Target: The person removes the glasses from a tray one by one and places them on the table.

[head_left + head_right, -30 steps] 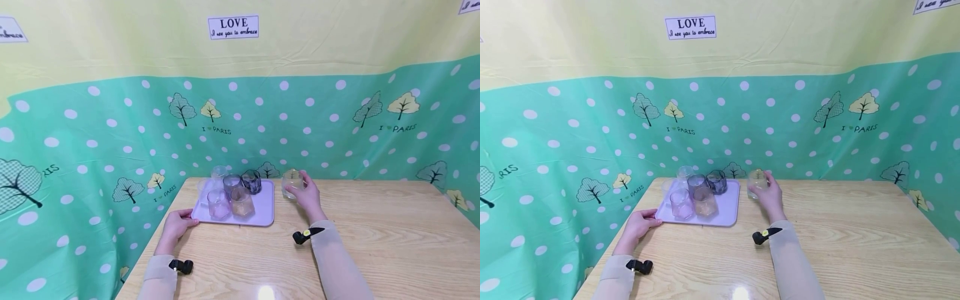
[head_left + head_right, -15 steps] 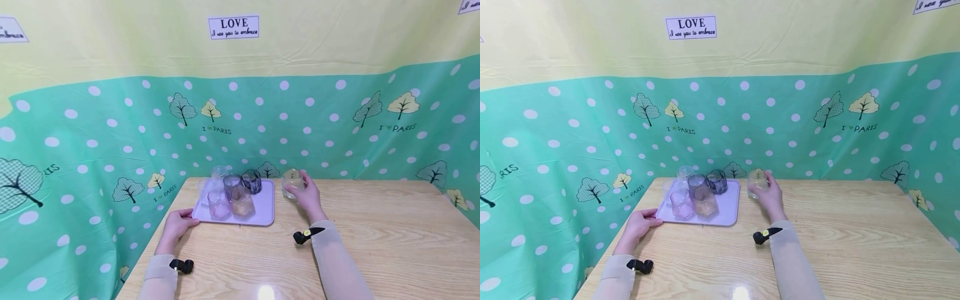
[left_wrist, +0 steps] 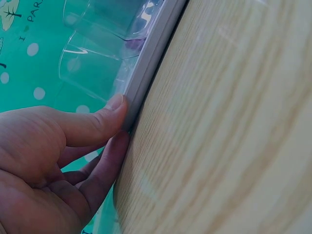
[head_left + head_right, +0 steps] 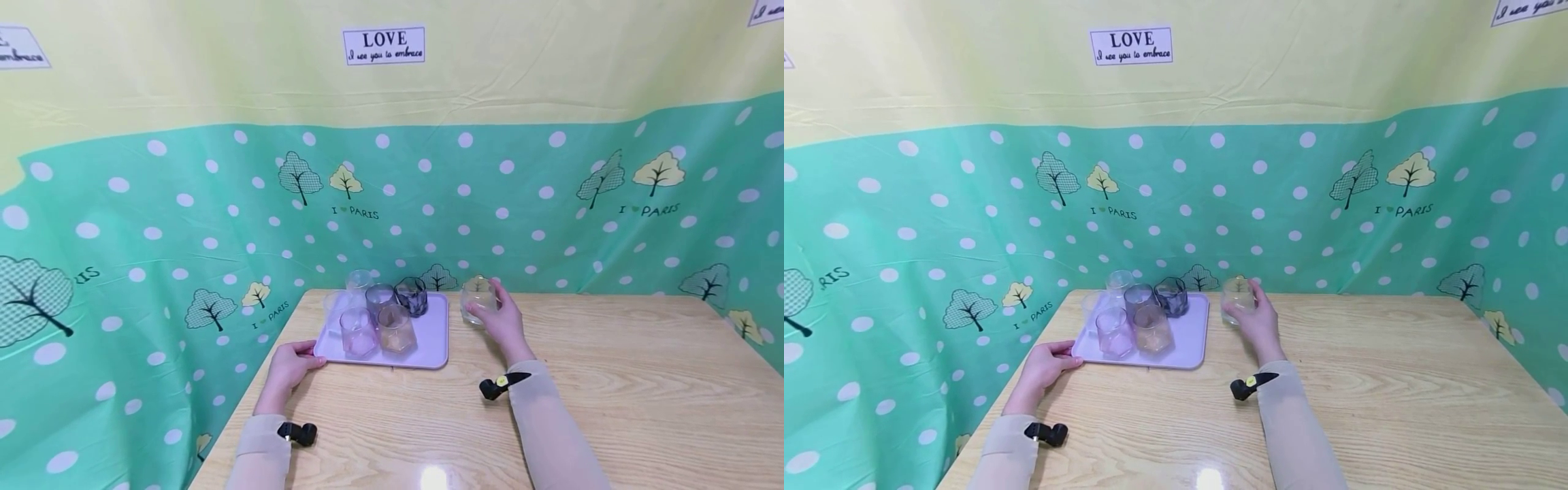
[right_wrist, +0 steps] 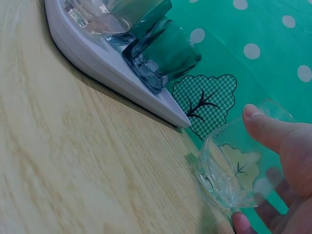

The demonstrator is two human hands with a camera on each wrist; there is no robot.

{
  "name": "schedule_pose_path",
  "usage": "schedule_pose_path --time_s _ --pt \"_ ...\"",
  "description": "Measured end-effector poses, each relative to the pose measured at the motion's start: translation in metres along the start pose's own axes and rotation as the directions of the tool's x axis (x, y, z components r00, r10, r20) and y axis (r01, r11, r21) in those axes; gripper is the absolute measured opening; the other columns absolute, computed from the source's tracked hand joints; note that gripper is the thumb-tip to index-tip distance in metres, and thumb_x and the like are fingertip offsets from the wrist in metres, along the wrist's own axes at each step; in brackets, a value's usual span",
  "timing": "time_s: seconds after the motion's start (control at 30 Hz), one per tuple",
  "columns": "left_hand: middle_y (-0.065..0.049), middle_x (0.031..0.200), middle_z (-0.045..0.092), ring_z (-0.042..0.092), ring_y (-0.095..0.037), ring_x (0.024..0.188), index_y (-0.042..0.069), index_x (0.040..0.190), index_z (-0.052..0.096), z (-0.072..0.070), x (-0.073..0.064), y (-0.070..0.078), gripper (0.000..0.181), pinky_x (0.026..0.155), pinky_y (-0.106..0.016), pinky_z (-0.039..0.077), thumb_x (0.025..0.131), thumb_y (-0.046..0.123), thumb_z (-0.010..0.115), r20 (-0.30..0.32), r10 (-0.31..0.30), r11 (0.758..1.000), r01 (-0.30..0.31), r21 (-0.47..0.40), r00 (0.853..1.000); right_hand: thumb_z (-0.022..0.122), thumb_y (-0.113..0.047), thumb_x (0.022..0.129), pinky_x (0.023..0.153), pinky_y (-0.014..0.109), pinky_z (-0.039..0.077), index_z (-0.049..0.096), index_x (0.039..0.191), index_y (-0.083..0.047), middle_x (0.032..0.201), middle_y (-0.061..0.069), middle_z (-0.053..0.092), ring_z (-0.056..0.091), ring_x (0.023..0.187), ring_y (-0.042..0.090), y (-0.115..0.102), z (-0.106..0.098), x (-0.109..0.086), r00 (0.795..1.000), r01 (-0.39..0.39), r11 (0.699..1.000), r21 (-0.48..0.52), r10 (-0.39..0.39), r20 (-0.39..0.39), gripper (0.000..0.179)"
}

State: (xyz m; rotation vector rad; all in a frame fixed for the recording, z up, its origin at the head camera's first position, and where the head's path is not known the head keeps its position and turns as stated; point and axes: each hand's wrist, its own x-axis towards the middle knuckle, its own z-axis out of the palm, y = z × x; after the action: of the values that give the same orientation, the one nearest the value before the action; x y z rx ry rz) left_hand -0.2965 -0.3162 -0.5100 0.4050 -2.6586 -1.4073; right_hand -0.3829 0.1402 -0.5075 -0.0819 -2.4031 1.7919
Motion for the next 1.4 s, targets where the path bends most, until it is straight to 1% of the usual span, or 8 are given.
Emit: schedule_pose_path --time_s 0.2,0.43,0.73,0.97,1.07,1.23,1.33,1.4 --pt "-0.015 0.110 0.075 0.066 -0.021 0.094 -0.007 0.134 0.070 0.001 0.000 0.000 0.054 0.080 -0.027 0.050 0.085 0.004 0.090 -0.004 -0.011 1.000 0.011 -0.010 1.000 0.083 -0.029 0.096 0.124 0.058 0.026 0.024 0.172 -0.023 0.176 0.017 0.022 0.028 0.156 0.045 -0.002 0.000 -0.001 1.000 0.002 1.000 0.006 -0.002 0.002 0.097" --pt "-0.018 0.109 0.075 0.067 -0.020 0.092 -0.010 0.133 0.069 0.000 -0.001 0.000 0.053 0.077 -0.026 0.052 0.085 0.000 0.089 0.005 0.000 0.998 0.000 -0.057 1.000 0.083 -0.026 0.096 0.124 0.058 0.027 0.021 0.173 -0.025 0.176 0.014 0.021 0.028 0.156 0.045 0.000 0.000 -0.002 1.000 -0.014 1.000 0.023 0.014 0.011 0.098" --pt "-0.017 0.109 0.075 0.066 -0.021 0.092 -0.010 0.133 0.069 0.000 -0.003 0.002 0.052 0.077 -0.027 0.051 0.085 0.000 0.089 0.005 -0.008 0.998 0.008 -0.055 1.000 0.085 -0.028 0.092 0.124 0.062 0.023 0.013 0.172 -0.010 0.173 0.027 0.021 0.026 0.155 0.049 0.001 -0.005 -0.008 0.995 -0.066 0.997 -0.031 0.068 0.073 0.110" --pt "-0.017 0.110 0.074 0.066 -0.021 0.093 -0.009 0.133 0.069 0.000 -0.002 0.001 0.052 0.078 -0.027 0.051 0.086 0.000 0.088 0.001 -0.011 0.998 0.012 -0.055 1.000 0.085 -0.030 0.092 0.124 0.064 0.022 0.005 0.173 -0.014 0.173 0.031 0.015 0.023 0.156 0.052 -0.006 -0.007 -0.009 0.993 -0.078 0.997 -0.012 0.079 0.090 0.115" --pt "-0.016 0.110 0.075 0.066 -0.021 0.093 -0.008 0.134 0.069 0.001 -0.002 0.001 0.052 0.078 -0.027 0.051 0.085 0.000 0.089 -0.001 -0.012 0.999 0.012 -0.049 1.000 0.085 -0.032 0.092 0.123 0.066 0.021 0.002 0.174 -0.018 0.174 0.029 0.011 0.019 0.156 0.053 -0.010 -0.007 -0.009 0.993 -0.087 0.996 0.006 0.086 0.077 0.117" --pt "-0.016 0.110 0.074 0.066 -0.022 0.094 -0.008 0.134 0.069 0.000 -0.002 0.001 0.053 0.079 -0.027 0.051 0.085 0.000 0.088 0.000 -0.010 0.999 0.010 -0.047 1.000 0.086 -0.042 0.091 0.121 0.072 0.018 0.001 0.174 -0.023 0.176 0.026 0.003 0.010 0.158 0.053 -0.018 -0.007 -0.009 0.995 -0.092 0.995 -0.023 0.093 0.041 0.120" --pt "-0.017 0.110 0.074 0.066 -0.022 0.094 -0.009 0.133 0.069 0.000 -0.002 0.002 0.052 0.079 -0.028 0.051 0.085 0.000 0.088 0.005 -0.007 0.999 0.007 -0.047 1.000 0.086 -0.050 0.089 0.119 0.075 0.017 0.002 0.174 -0.023 0.176 0.026 0.002 0.008 0.158 0.053 -0.024 -0.008 -0.010 0.997 -0.082 0.995 -0.061 0.082 -0.005 0.122" --pt "-0.017 0.110 0.074 0.066 -0.022 0.094 -0.009 0.133 0.070 -0.001 -0.002 0.002 0.052 0.079 -0.029 0.050 0.085 0.001 0.089 0.007 -0.009 0.999 0.009 -0.047 1.000 0.086 -0.054 0.087 0.120 0.075 0.018 0.004 0.174 -0.024 0.176 0.026 0.004 0.009 0.158 0.052 -0.028 -0.008 -0.010 0.996 -0.078 0.995 -0.069 0.075 -0.046 0.123"
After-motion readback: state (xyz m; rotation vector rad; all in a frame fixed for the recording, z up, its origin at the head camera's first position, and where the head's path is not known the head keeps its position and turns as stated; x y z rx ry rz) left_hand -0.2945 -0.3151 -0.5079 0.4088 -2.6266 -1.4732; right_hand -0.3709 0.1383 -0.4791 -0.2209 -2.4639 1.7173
